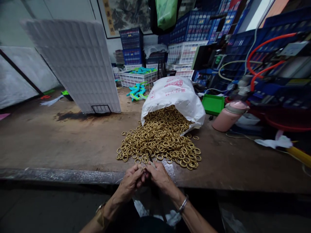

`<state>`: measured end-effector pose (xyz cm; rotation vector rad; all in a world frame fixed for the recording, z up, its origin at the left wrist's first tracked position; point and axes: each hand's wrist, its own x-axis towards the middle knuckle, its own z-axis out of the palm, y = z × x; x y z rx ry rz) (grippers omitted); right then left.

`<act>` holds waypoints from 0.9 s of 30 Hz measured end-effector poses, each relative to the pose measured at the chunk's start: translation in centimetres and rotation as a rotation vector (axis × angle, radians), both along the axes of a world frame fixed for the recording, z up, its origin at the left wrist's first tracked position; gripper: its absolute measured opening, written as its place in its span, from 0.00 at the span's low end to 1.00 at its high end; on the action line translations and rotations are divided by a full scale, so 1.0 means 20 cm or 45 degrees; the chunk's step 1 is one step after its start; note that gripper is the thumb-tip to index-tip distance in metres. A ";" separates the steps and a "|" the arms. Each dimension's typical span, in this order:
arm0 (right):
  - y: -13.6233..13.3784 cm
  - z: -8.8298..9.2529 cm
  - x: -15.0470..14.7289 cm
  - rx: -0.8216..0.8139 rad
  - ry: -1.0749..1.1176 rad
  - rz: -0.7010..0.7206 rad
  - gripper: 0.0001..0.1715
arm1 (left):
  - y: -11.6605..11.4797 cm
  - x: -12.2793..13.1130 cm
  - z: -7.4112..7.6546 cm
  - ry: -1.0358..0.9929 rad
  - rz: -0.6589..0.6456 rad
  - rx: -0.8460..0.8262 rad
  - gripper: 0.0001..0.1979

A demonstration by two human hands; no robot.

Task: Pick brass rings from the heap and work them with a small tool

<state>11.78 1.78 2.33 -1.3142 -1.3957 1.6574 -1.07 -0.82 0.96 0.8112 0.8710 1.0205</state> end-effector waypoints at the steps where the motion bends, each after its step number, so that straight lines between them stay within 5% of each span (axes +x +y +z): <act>1: 0.00 0.01 0.00 -0.016 0.026 0.002 0.16 | 0.00 0.00 0.00 -0.012 0.007 -0.007 0.15; 6: 0.00 0.01 0.01 -0.001 0.012 0.010 0.15 | -0.02 0.00 0.03 -0.091 0.027 -0.061 0.14; 10: -0.01 -0.03 0.02 0.416 -0.347 -0.049 0.12 | -0.02 -0.01 0.04 -0.105 0.083 -0.075 0.15; 14: -0.04 -0.05 0.02 0.711 -0.620 0.134 0.08 | -0.02 -0.01 0.03 -0.049 0.095 -0.047 0.16; 22: -0.05 -0.03 0.01 0.762 -0.800 0.264 0.14 | -0.03 -0.01 0.03 0.079 0.113 0.061 0.17; 27: -0.01 -0.11 0.05 0.796 -0.972 0.330 0.13 | -0.07 -0.02 0.06 0.137 0.090 0.077 0.16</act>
